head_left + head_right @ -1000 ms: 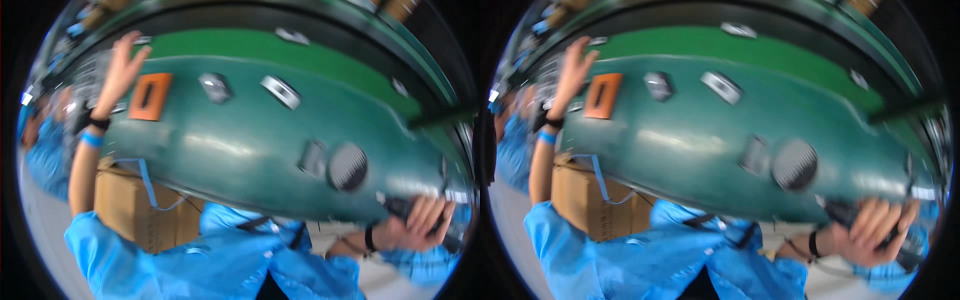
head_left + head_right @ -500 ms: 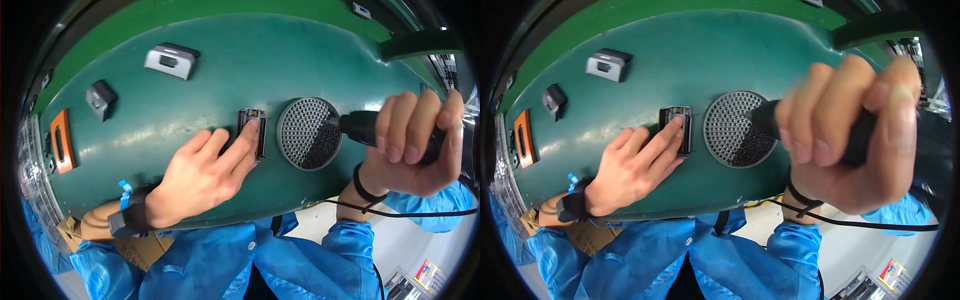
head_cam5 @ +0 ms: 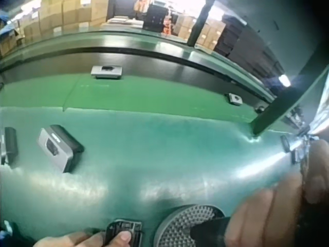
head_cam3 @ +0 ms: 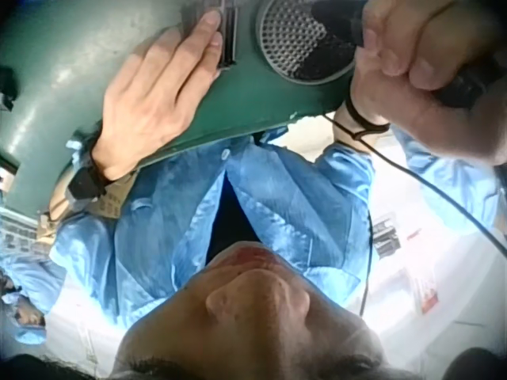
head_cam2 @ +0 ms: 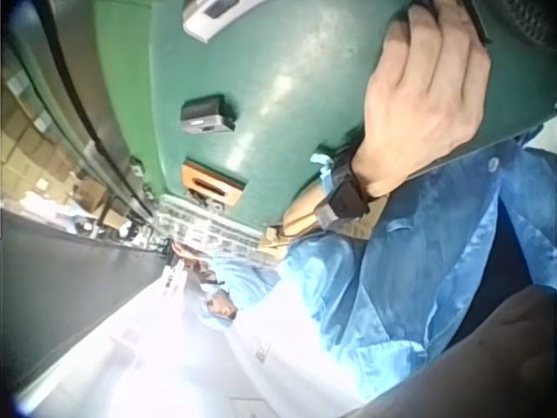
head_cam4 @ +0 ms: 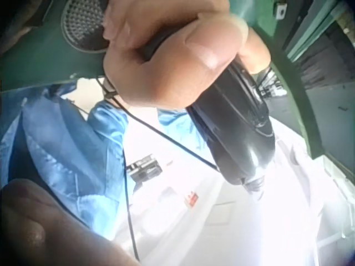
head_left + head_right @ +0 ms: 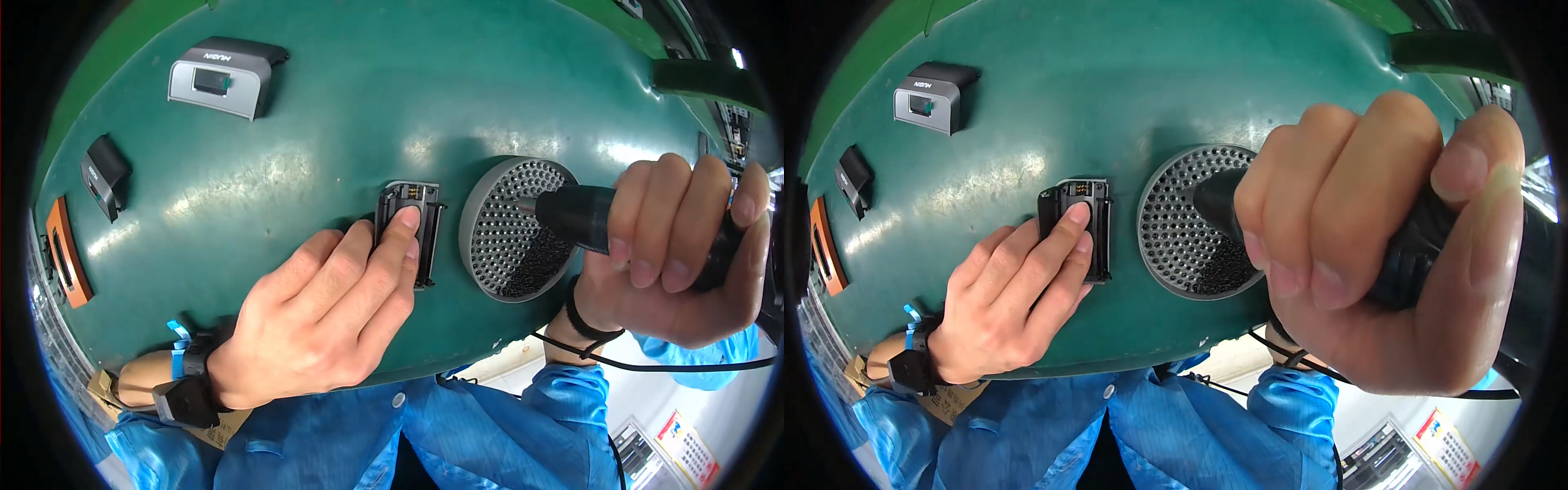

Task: The person picks up plastic housings from a conveyor belt and uses an electric screwdriver to drive screws into the components.

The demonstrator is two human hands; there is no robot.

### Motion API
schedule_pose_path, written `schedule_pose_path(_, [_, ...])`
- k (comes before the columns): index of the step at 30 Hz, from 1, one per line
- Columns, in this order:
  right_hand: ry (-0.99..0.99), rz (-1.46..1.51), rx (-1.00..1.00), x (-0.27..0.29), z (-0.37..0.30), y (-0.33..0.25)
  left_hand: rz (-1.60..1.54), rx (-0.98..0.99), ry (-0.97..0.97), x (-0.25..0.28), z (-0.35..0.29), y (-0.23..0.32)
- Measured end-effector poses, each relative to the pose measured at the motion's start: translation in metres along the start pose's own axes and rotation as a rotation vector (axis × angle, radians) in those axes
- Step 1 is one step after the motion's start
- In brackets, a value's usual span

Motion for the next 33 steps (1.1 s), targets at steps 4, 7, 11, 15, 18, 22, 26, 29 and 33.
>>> schedule_pose_path(4, [-0.124, 0.097, -0.014, 0.003, -0.007, 0.003, 0.000, 0.007, 0.005, 0.002, 0.000, -0.001])
schedule_pose_path(7, [-0.159, 0.089, -0.020, -0.001, -0.009, 0.001, -0.015, 0.005, -0.010, 0.001, 0.002, -0.002])
schedule_pose_path(11, [-0.133, 0.070, -0.011, -0.001, -0.010, 0.001, 0.006, 0.012, -0.010, 0.002, 0.000, -0.001])
schedule_pose_path(15, [-0.125, 0.013, -0.020, 0.001, -0.009, -0.002, 0.002, 0.013, 0.003, 0.000, -0.001, -0.001])
schedule_pose_path(18, [-0.121, 0.007, -0.025, -0.001, -0.011, 0.000, 0.007, 0.008, 0.010, 0.000, -0.001, 0.001])
schedule_pose_path(22, [-0.027, -0.014, 0.008, -0.005, -0.004, 0.004, -0.002, 0.025, 0.015, 0.001, -0.001, -0.001])
schedule_pose_path(26, [0.125, -0.031, 0.045, 0.006, 0.000, 0.003, 0.003, 0.000, 0.063, 0.000, -0.004, 0.000])
schedule_pose_path(29, [0.092, 0.035, 0.039, 0.009, 0.003, -0.012, 0.015, 0.009, 0.076, 0.002, -0.004, 0.002])
schedule_pose_path(33, [0.064, 0.017, 0.056, -0.001, 0.007, -0.017, 0.019, 0.023, 0.056, 0.000, -0.004, 0.002])
Point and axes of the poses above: each hand's wrist, its own z-axis towards the middle knuckle, its own x-axis out of the back of the hand, y = z × x, the point moved 10 cm from there along z, towards the middle knuckle, and after that the axes turned 6 degrees about -y, right-handed, at the moved point
